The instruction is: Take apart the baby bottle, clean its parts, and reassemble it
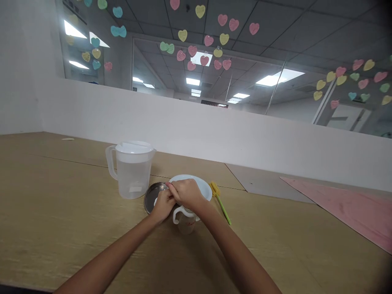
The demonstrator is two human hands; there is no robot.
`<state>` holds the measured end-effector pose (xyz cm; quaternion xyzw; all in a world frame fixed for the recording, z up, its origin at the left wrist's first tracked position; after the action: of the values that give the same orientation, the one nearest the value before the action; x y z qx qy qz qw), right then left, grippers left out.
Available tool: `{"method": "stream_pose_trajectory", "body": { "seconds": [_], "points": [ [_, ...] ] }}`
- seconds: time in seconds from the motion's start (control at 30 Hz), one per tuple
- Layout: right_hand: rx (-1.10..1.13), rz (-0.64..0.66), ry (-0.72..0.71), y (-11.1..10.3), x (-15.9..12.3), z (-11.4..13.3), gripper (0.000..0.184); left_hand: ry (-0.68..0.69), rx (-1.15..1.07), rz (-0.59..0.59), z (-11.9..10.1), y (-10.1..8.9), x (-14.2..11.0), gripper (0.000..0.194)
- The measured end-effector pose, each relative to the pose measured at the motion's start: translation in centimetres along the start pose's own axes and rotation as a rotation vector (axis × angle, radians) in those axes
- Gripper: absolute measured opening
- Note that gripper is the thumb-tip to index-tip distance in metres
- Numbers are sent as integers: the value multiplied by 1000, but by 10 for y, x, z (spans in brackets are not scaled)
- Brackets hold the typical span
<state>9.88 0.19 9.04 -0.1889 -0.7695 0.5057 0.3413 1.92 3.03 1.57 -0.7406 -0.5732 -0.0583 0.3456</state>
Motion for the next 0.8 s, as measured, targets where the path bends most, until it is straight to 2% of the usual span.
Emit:
{"method": "stream_pose_trajectory", "body": {
  "seconds": [0.1,0.2,0.33,0.43,0.53,0.63,0.8],
  "points": [
    [99,-19,22,-19,-3,5,41,-6,10,-12,0,-1,0,20],
    [61,-74,46,-26,-4,8,38,-15,12,-11,0,-1,1,20],
    [-21,-87,41,-9,-1,3,35,-21,5,-5,1,2,-1,21],
    [-37,-32,25,6,2,-3,34,-16,1,-19,3,2,-2,21],
    [43,23,21,12,3,-9,34,5,9,-34,2,0,-2,22],
    [156,-11,78,4,3,-15,38,53,25,-35,-3,-2,-2,24],
    [256,-167,89,-30,-1,-13,39,131,41,-37,-11,-1,1,27]
  ]
}}
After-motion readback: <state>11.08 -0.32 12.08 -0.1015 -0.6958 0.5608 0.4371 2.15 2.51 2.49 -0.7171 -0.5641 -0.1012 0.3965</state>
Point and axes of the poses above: each hand's wrist, its own x-axis towards the middle knuckle, its own y-axis out of the palm, z = x × y, the point moved 4 cm from there along x, towards the middle knuckle, and after that the axes turned 15 degrees about z, right-handed, at the moved point
